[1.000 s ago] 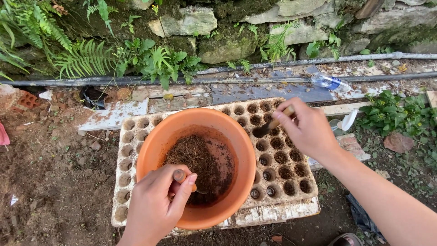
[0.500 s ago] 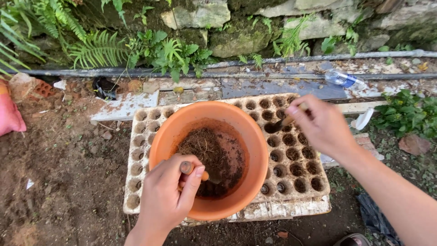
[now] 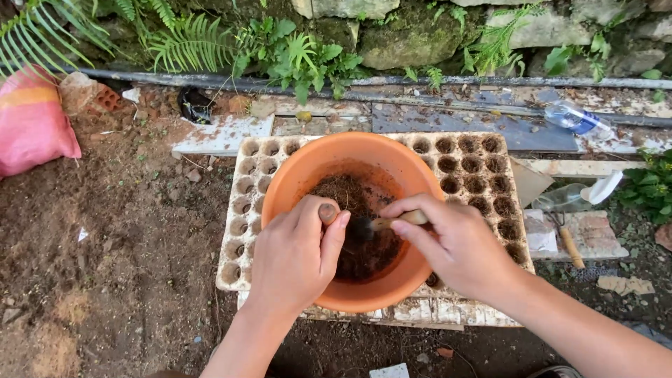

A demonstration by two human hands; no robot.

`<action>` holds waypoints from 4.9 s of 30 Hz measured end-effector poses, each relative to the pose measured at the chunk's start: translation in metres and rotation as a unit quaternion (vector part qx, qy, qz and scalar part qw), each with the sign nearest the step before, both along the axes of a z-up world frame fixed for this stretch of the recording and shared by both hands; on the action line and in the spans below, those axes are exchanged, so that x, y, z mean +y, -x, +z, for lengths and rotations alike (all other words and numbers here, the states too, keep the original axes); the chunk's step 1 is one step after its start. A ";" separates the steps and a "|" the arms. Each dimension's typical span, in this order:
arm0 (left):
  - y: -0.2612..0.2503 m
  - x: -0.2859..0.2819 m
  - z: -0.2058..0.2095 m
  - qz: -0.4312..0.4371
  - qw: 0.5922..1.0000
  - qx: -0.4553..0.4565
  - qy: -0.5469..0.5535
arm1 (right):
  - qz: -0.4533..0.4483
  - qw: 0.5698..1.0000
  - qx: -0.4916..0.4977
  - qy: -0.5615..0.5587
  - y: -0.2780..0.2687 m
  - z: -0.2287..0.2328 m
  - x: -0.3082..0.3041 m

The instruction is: Filling individual cells of a seedling tray with soil from a larger pot using a small hand trowel

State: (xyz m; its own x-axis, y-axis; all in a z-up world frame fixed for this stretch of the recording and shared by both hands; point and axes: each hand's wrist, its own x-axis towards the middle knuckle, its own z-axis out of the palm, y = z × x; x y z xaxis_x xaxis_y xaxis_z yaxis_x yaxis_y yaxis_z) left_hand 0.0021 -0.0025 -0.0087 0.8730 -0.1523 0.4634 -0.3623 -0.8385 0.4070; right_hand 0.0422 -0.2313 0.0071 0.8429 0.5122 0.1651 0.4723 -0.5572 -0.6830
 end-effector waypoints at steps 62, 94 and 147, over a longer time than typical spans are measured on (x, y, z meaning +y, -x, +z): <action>0.001 0.007 0.017 0.045 0.980 0.019 0.191 | -0.266 0.833 0.313 -0.371 -0.024 0.019 -0.032; 0.000 0.005 -0.001 0.039 0.978 0.195 0.054 | -0.255 0.963 0.020 -0.087 -0.056 0.000 -0.075; -0.006 0.007 -0.013 0.028 0.982 0.162 0.096 | -0.250 0.966 -0.047 -0.052 -0.067 0.019 -0.084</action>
State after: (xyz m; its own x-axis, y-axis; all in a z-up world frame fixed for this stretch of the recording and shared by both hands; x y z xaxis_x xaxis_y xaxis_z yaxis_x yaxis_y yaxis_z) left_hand 0.0081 0.0041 -0.0214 0.9839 -0.0364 0.1750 -0.1427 -0.7497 0.6463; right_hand 0.1093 -0.3152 0.0261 0.9594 0.0211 0.2812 0.2241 -0.6621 -0.7151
